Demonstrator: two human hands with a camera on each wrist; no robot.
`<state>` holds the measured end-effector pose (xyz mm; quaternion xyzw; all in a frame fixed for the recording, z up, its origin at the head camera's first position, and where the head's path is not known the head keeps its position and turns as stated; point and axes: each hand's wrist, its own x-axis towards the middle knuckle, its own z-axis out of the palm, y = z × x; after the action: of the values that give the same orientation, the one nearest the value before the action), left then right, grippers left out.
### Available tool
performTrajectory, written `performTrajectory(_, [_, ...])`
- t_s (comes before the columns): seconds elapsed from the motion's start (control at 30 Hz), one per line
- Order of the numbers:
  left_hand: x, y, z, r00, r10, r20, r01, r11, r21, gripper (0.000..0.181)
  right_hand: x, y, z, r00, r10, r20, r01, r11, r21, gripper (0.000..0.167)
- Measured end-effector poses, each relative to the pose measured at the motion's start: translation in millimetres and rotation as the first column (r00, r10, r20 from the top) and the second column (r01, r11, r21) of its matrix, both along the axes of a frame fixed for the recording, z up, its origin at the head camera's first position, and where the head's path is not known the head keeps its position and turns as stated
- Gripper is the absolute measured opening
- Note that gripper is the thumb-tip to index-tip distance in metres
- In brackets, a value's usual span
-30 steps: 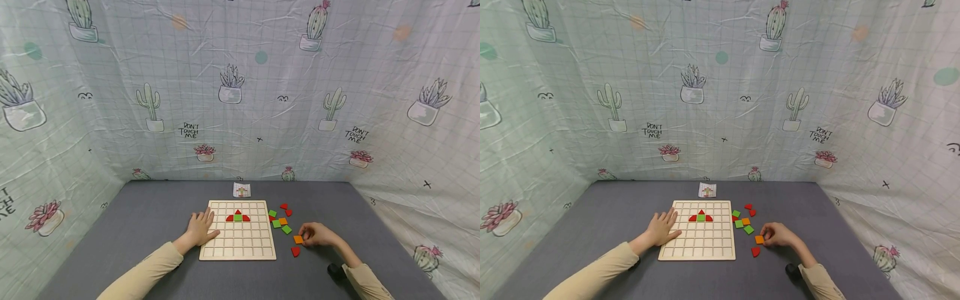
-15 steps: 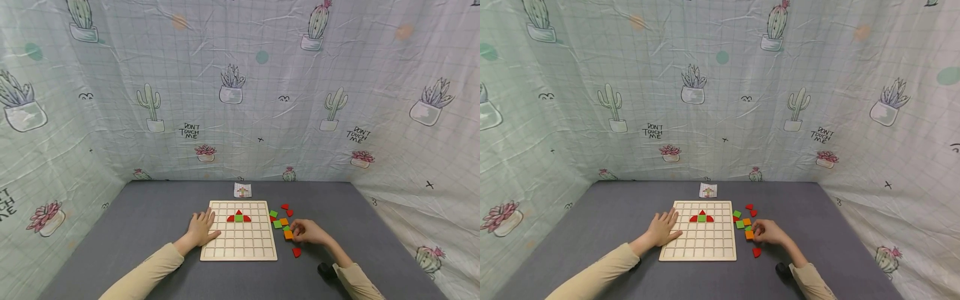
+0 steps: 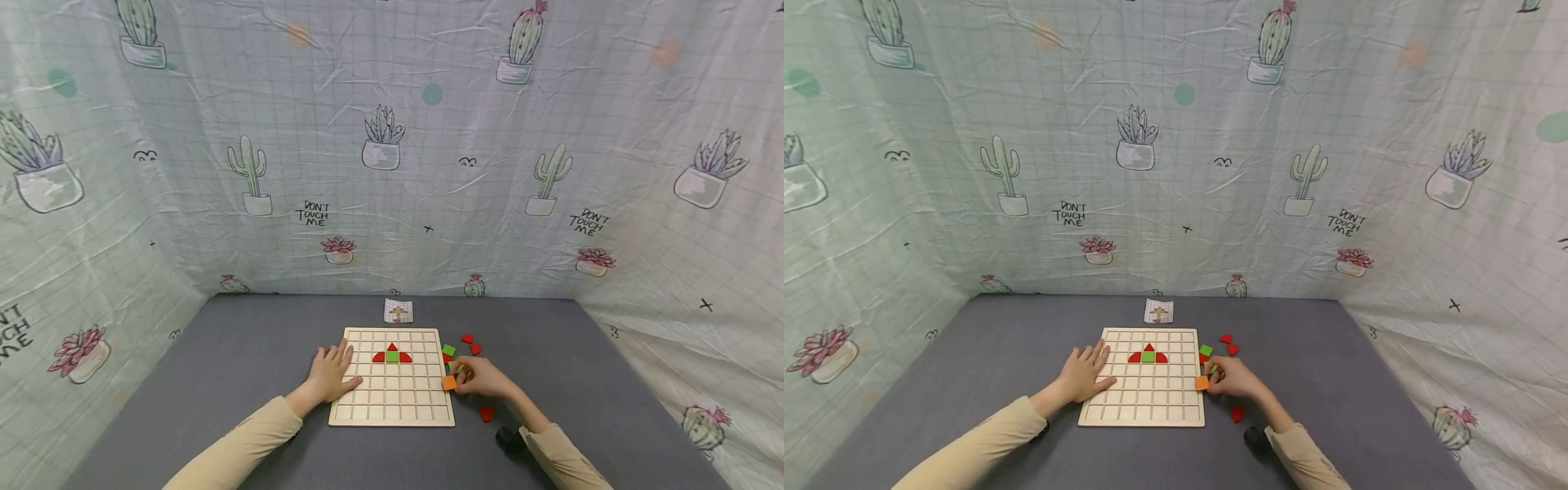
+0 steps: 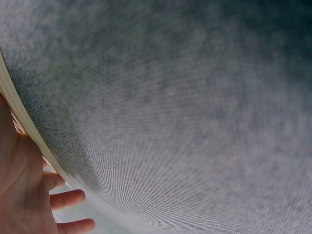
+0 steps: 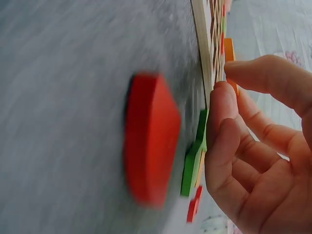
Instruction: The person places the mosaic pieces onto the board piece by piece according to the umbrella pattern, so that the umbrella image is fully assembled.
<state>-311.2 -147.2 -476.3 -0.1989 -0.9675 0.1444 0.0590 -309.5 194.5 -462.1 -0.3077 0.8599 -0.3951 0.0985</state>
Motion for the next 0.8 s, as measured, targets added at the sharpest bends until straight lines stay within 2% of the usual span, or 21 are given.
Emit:
performTrajectory(0.13, [-0.3, 0.4, 0.3, 1.000, 0.004, -0.006, -0.004, 1.000, -0.010, 0.072, -3.4, -15, -0.2, 0.997, -0.063, 0.034, 0.062, 0.997, 0.037, 0.020])
performTrajectory(0.33, [0.2, 0.0, 1.3, 1.000, -0.003, -0.010, 0.002, 1.000, -0.024, 0.071, -8.1, -37, -1.5, 0.994, -0.110, 0.019, 0.108, 0.990, 0.092, 0.021])
performTrajectory(0.57, [-0.6, -0.7, 1.2, 1.000, 0.000, -0.013, -0.001, 0.999, -0.046, 0.072, -14.5, -60, 0.6, 0.986, -0.135, 0.100, 0.132, 0.991, 0.035, 0.024])
performTrajectory(0.8, [0.3, 0.6, 1.2, 1.000, 0.000, -0.015, -0.001, 1.000, -0.022, 0.071, -21.1, -77, 2.2, 0.968, -0.176, 0.178, 0.176, 0.984, 0.015, 0.024])
